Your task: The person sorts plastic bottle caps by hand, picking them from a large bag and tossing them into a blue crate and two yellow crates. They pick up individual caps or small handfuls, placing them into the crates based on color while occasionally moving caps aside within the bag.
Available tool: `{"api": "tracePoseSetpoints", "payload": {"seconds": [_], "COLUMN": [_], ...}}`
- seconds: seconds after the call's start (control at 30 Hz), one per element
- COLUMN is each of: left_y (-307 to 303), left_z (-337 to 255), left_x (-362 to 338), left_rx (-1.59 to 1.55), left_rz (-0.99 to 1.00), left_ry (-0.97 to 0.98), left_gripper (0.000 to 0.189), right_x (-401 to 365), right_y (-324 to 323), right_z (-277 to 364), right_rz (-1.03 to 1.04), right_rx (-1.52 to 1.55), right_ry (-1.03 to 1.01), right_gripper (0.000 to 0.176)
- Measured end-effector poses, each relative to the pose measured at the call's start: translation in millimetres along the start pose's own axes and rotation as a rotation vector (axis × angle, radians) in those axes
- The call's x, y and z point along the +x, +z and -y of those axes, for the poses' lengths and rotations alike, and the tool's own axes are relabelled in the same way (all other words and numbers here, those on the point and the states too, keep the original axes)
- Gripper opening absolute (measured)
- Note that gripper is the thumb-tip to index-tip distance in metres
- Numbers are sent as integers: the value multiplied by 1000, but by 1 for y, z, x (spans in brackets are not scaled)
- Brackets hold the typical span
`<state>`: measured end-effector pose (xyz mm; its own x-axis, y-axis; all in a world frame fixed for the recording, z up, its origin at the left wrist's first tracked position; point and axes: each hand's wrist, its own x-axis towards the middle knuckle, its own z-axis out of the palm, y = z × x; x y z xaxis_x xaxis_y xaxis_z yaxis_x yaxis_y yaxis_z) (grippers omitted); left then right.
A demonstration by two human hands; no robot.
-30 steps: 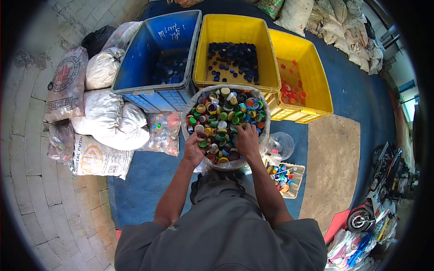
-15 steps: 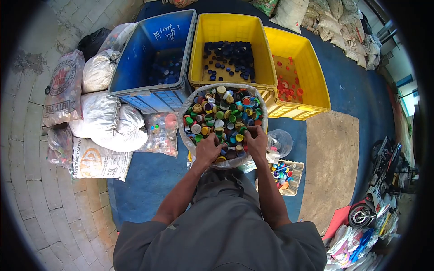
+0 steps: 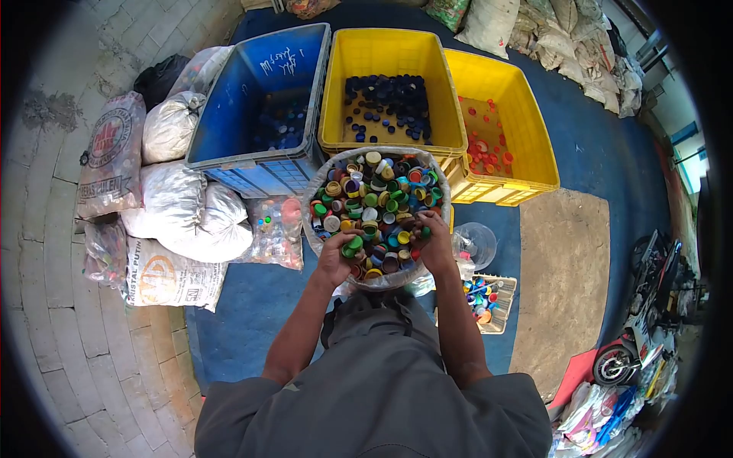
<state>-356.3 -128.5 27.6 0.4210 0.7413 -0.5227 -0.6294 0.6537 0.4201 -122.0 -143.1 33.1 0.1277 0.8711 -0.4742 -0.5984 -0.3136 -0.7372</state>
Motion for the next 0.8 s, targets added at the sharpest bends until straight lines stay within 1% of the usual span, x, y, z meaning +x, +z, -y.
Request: {"api": "tracePoseSetpoints", "payload": {"seconds": [0.03, 0.07, 0.17, 0.2, 0.27, 0.3, 0.37, 0.47, 0.57, 0.6, 0.7, 0.8], "left_y": [2, 6, -14, -17, -24, -21, -16, -20, -3, -5, -10, -6], "left_z": [-4, -3, -2, -1, 0, -2, -2, -1, -7, -8, -12, -17], "left_x": [-4, -6, 0, 2, 3, 2, 0, 4, -2, 2, 12, 24], "left_rx": [-165, -225, -411, -430, -467, -408, -292, -159, -117, -140, -169, -79], "left_rz": [40, -141, -34, 5, 81, 36, -58, -33, -72, -44, 17, 21], "left_ry": [-56, -29, -33, -36, -35, -15, 20, 30, 25, 16, -11, -24], "left_gripper": [18, 14, 13, 15, 19, 19, 19, 18, 22, 22, 24, 26], "right_x": [6, 11, 23, 27, 32, 35, 41, 55, 50, 46, 36, 29], "right_y": [3, 7, 27, 32, 44, 50, 54, 49, 50, 51, 41, 21], "right_z": [3, 5, 6, 5, 2, 1, -6, -16, -10, -6, -3, 3], "right_rz": [-26, -44, -94, -107, -125, -135, -157, -175, -153, -142, -170, -44], "right_rx": [-168, -480, -1407, -1445, -1601, -1677, -1684, -1693, -1688, -1683, -1572, -1077], "right_ry": [-1, -127, -522, -503, -483, -477, -442, -423, -432, -440, -548, -345], "right_gripper": [19, 22, 30, 33, 31, 30, 30, 31, 32, 33, 35, 37]}}
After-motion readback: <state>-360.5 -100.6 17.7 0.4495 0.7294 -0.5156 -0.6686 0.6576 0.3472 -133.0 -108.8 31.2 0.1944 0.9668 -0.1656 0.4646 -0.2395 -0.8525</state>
